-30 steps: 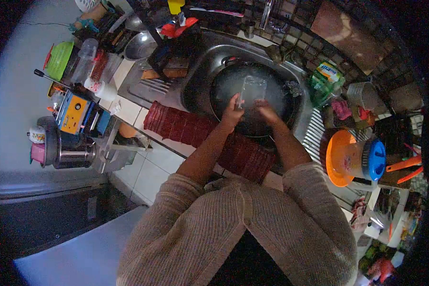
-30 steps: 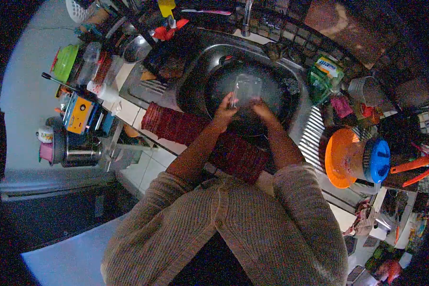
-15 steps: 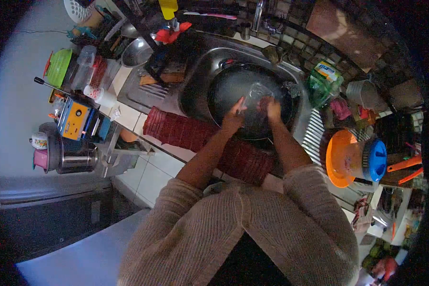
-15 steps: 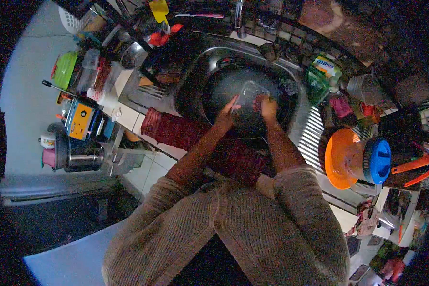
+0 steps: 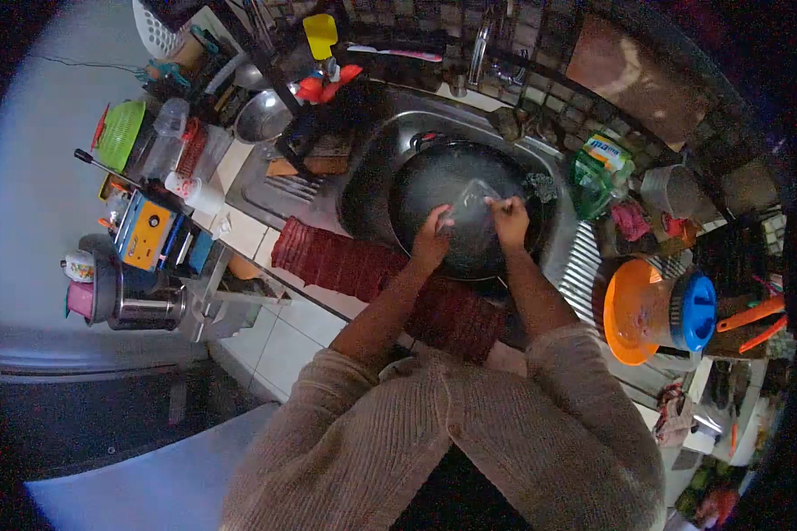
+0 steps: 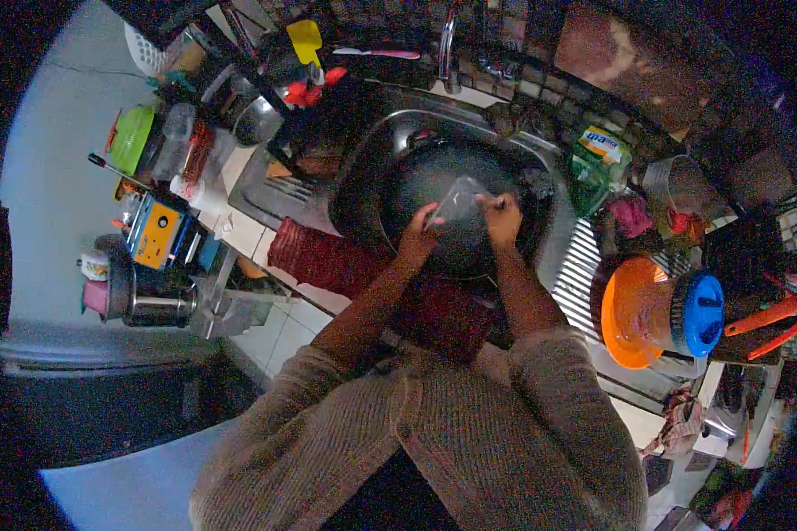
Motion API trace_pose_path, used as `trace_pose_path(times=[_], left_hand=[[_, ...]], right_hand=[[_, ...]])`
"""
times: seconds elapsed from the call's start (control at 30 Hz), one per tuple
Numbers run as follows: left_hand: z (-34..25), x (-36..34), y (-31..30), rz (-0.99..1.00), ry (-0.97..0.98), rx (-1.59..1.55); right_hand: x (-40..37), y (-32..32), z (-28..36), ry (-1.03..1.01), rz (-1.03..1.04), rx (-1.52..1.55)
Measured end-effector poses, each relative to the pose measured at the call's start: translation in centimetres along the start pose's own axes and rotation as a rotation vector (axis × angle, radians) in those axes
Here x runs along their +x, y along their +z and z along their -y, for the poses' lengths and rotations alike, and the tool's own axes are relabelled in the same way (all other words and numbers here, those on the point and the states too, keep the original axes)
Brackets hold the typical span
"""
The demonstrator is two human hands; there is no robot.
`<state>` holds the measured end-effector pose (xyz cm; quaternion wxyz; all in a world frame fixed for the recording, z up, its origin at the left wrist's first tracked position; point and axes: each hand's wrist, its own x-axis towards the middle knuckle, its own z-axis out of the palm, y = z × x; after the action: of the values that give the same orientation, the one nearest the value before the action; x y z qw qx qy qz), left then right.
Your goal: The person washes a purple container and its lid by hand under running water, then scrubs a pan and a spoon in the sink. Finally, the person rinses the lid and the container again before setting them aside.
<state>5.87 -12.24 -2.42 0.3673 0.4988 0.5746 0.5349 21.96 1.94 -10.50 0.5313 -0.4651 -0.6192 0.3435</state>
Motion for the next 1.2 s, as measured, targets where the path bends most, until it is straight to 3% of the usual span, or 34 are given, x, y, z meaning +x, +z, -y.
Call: trace_pose_path(times=[0.07,0.13,0.2,0.27,0.3,0.37,0.5,0.6,0.67,0.8,0.83,0.9,0.97,1.0,1.07,1.13,1.2], left_hand=[[-1.1,-0.1,-0.2,0.035,-0.057,-0.004],[-0.9,0.1,-0.1,0.07,-0.117,-0.006],[1.9,0.1,0.3,0.022,0.007,-0.14],[2.1,0.4,0.1,0.032,0.005,-0.192],[2.0,0.5,0.0,0.039,-0.002,-0.247],[-0.2,0.3,0.1,0.046,-0.016,-0.133],[-1.4,-0.2,0.3,0.091,0.038,-0.051],[0.0,0.3,0.3,0.109,0.145,-0.038],[0.5,0.4,0.3,0.136,0.072,-0.023],[-0.6,0.2,0.0,0.241,-0.032,-0.111],[-0.4,0.4,0.1,0.243,-0.031,-0.11],[0.4,0.5,0.5,0.227,0.098,-0.199],[2.4,0.2,0.6,0.16,0.063,-0.218],[3.1,0.0,0.5,0.092,0.028,-0.237],[3.4,-0.1,0.0,0.121,-0.002,-0.294],[4.8,0.3,-0.2,0.147,-0.027,-0.352],[6.2,0.7,-0.2,0.184,-0.223,-0.61]], right_hand=[[-0.2,0.5,0.0,0.259,0.062,-0.011],[-0.6,-0.2,4.6,0.166,0.06,-0.117],[-0.8,-0.4,5.6,0.08,0.057,-0.227],[-0.4,0.4,1.8,0.075,0.124,0.375],[-0.3,0.7,0.3,0.072,0.12,0.376],[-0.3,1.0,-1.8,0.145,0.061,-0.002],[-0.8,-0.6,5.2,0.26,0.035,-0.104],[-0.6,-0.8,6.7,0.336,0.023,-0.312],[-0.6,-0.7,7.0,0.431,0.019,-0.413],[-0.6,-0.9,7.5,0.428,0.027,-0.366],[-0.6,-0.6,6.2,0.32,0.049,-0.327],[-0.7,-0.6,3.8,0.214,0.07,-0.289],[-0.7,-0.9,2.4,0.335,0.38,-0.486],[-1.0,-0.6,3.1,0.336,0.379,-0.486],[-1.9,0.0,6.2,0.094,0.202,-0.727],[-2.1,0.0,8.7,0.108,0.254,-0.837],[-1.7,-0.3,9.8,0.126,0.306,-0.949]])
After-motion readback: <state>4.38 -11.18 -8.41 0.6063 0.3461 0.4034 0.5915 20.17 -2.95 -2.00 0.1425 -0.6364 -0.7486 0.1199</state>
